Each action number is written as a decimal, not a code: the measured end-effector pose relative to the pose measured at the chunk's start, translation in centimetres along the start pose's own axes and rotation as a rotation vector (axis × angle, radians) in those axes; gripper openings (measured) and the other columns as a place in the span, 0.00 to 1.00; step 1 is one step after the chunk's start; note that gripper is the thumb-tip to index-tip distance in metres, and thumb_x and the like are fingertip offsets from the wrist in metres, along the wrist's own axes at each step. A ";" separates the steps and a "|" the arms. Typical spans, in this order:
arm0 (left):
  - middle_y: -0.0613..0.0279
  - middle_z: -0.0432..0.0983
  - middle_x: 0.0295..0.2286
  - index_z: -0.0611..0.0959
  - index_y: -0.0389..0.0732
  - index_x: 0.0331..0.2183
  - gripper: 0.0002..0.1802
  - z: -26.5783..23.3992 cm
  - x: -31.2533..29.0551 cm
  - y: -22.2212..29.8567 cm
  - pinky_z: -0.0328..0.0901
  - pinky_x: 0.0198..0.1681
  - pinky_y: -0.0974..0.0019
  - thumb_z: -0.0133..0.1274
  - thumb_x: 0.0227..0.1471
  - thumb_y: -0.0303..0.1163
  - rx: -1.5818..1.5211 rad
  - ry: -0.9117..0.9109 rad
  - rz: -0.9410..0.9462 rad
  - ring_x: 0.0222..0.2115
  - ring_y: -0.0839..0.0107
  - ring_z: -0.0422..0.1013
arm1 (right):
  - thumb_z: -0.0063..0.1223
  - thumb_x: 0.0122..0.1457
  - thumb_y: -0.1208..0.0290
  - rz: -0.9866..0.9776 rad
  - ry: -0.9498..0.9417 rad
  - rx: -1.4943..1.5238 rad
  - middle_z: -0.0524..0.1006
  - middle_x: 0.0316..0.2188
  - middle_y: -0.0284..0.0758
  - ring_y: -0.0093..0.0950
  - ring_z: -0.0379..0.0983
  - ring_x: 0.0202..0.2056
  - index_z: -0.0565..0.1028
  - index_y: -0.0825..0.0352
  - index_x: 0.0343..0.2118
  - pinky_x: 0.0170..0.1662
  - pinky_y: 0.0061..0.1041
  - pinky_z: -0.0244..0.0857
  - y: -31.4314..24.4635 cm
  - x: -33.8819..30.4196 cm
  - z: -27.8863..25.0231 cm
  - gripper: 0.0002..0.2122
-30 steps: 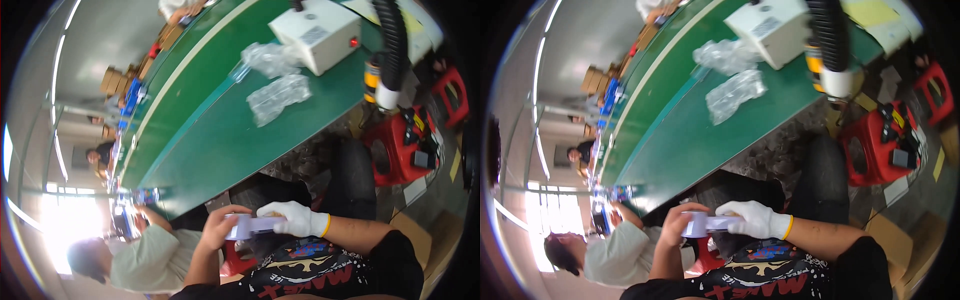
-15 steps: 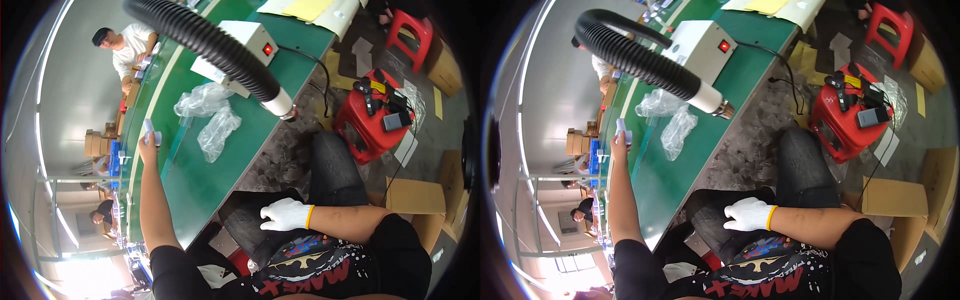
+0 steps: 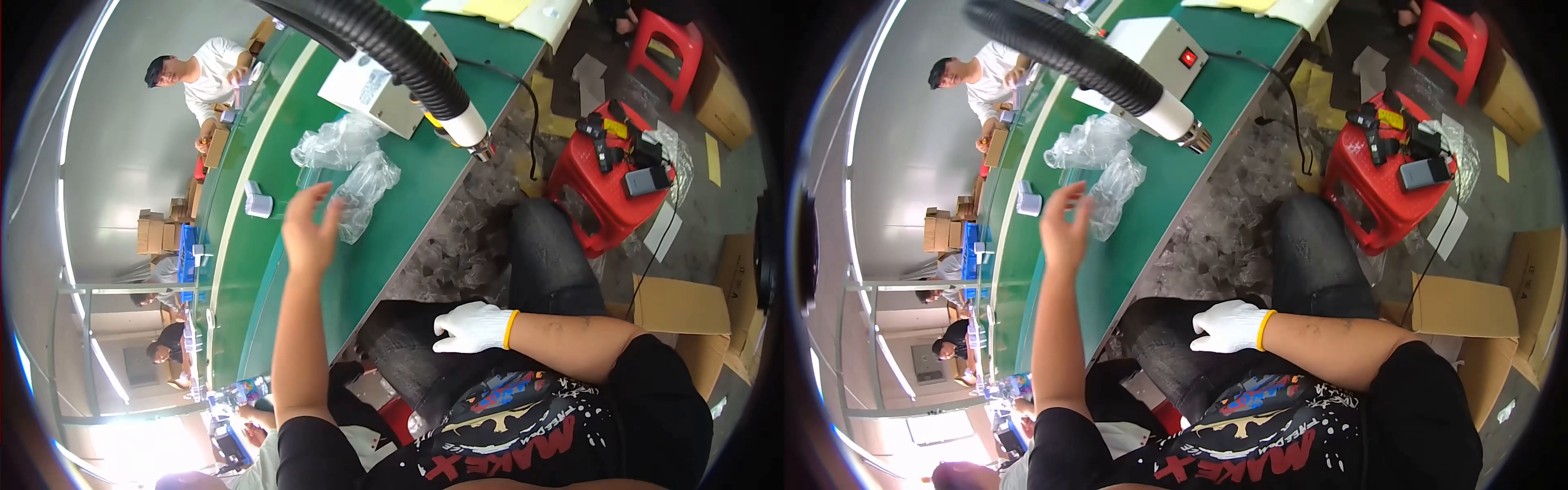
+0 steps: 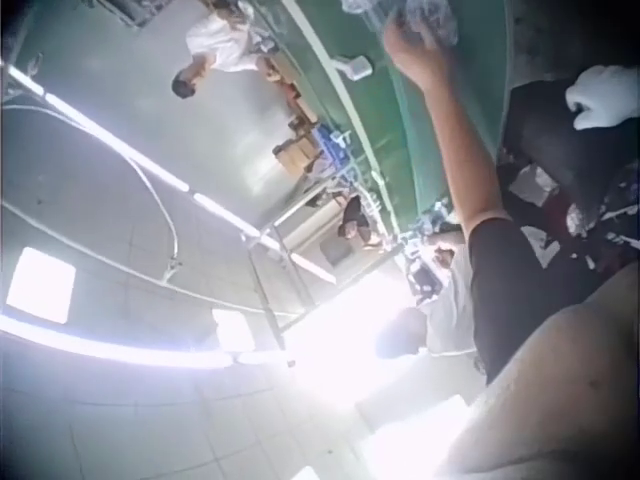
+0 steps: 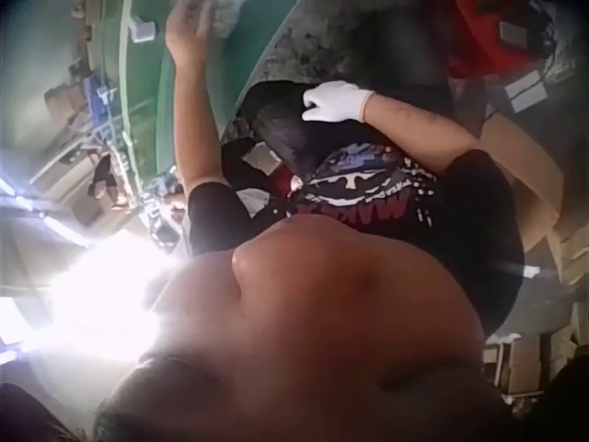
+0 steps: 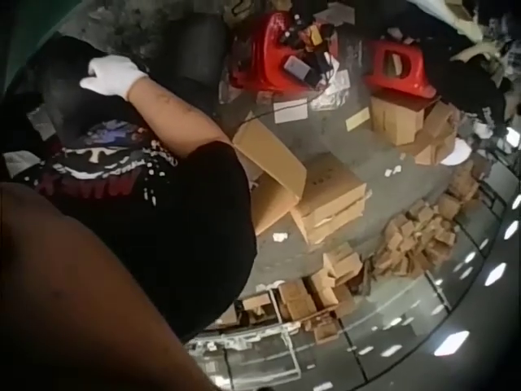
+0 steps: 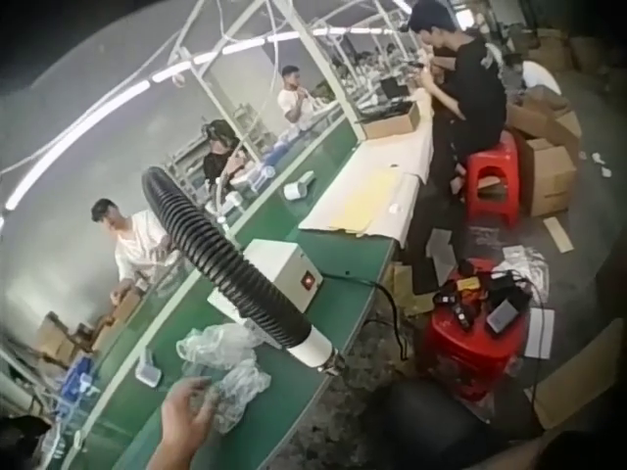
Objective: Assembling handheld portable fans and placing them into plastic bags on an assembly line.
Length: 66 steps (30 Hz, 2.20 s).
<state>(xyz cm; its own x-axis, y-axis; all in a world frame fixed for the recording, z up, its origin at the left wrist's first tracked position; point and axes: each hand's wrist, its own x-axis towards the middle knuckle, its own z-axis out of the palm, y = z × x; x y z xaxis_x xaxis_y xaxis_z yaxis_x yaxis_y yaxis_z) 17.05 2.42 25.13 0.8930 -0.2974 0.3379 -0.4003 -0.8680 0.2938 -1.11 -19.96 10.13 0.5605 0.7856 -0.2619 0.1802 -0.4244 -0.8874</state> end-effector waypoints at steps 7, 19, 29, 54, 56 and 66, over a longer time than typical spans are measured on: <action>0.56 0.81 0.44 0.82 0.38 0.51 0.24 2.9 -2.4 0.7 0.69 0.51 0.63 0.67 0.53 0.31 -0.136 0.122 -0.016 0.46 0.65 0.76 | 0.53 0.64 0.47 0.125 0.218 0.036 0.83 0.44 0.47 0.47 0.80 0.48 0.80 0.66 0.47 0.53 0.42 0.70 0.4 -0.5 0.5 0.23; 0.68 0.78 0.36 0.81 0.45 0.45 0.15 1.6 -1.7 -9.1 0.65 0.36 0.74 0.65 0.60 0.38 -1.224 0.559 -0.539 0.32 0.79 0.70 | 0.62 0.60 0.68 -0.548 0.827 -0.332 0.77 0.29 0.35 0.36 0.77 0.28 0.80 0.62 0.45 0.30 0.35 0.69 -9.9 1.6 -7.3 0.11; 0.60 0.79 0.41 0.75 0.38 0.52 0.27 -0.2 -2.8 -17.6 0.71 0.40 0.68 0.65 0.61 0.46 -0.996 1.125 -0.584 0.37 0.71 0.76 | 0.64 0.51 0.67 -0.648 0.973 -0.801 0.75 0.49 0.44 0.46 0.73 0.48 0.72 0.66 0.51 0.51 0.43 0.70 -22.7 23.8 -14.6 0.23; 0.57 0.81 0.46 0.81 0.34 0.53 0.29 -3.4 -3.6 -19.3 0.71 0.53 0.62 0.47 0.71 0.53 -1.095 1.063 -0.721 0.47 0.66 0.76 | 0.59 0.56 0.63 -0.187 0.484 -0.416 0.81 0.43 0.44 0.45 0.82 0.42 0.75 0.63 0.46 0.46 0.41 0.76 -19.5 28.2 -14.7 0.17; 0.56 0.81 0.46 0.80 0.35 0.54 0.29 -3.2 -3.4 -18.9 0.71 0.53 0.61 0.48 0.71 0.52 -1.250 1.041 -0.656 0.47 0.65 0.76 | 0.58 0.56 0.62 -0.202 0.511 -0.382 0.81 0.43 0.45 0.46 0.82 0.43 0.75 0.63 0.45 0.46 0.42 0.76 -19.7 27.9 -15.0 0.16; 0.52 0.81 0.48 0.81 0.35 0.54 0.24 -1.5 -4.1 -18.6 0.72 0.55 0.54 0.56 0.66 0.43 -1.219 0.871 -0.568 0.47 0.60 0.78 | 0.51 0.63 0.58 -0.427 0.832 -0.147 0.80 0.37 0.48 0.51 0.79 0.41 0.77 0.60 0.41 0.44 0.48 0.73 -19.6 29.6 -13.4 0.11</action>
<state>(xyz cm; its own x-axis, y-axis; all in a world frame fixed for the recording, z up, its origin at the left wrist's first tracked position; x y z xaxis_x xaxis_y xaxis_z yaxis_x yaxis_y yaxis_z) 20.56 20.39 19.63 0.7632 0.6147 0.1990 -0.3716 0.1657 0.9135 22.80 5.59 24.84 0.8102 0.3385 0.4785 0.5711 -0.2721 -0.7745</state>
